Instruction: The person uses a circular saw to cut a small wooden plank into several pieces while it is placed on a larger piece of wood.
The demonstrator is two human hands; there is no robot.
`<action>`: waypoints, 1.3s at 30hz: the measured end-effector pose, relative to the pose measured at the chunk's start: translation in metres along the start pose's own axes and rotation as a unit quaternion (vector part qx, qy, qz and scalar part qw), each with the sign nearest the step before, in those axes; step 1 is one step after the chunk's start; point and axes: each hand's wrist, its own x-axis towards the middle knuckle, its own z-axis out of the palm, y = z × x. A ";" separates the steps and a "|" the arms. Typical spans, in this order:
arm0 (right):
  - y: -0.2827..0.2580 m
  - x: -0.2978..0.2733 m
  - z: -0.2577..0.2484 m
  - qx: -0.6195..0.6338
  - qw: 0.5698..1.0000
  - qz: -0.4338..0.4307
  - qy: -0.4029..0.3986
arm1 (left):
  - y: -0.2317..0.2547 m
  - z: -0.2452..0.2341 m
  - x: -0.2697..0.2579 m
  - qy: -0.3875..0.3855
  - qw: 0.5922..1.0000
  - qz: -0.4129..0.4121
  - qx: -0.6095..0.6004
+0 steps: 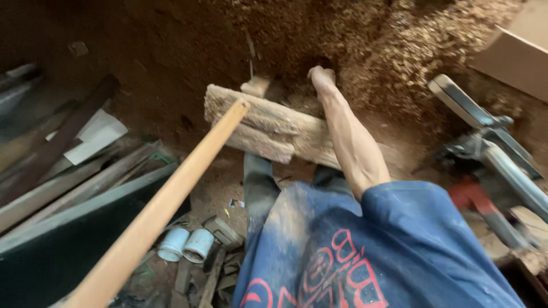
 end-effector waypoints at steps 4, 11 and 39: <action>-0.004 0.022 0.039 -0.050 0.995 0.012 0.085 | -0.013 -0.007 0.002 -0.007 1.000 -0.012 0.011; -0.011 0.027 0.051 0.220 0.972 0.075 -0.042 | -0.032 -0.009 0.028 -0.029 0.999 0.001 0.018; 0.127 -0.152 -0.228 0.205 0.960 -0.116 -0.148 | 0.134 0.104 0.013 -0.064 0.929 0.346 0.111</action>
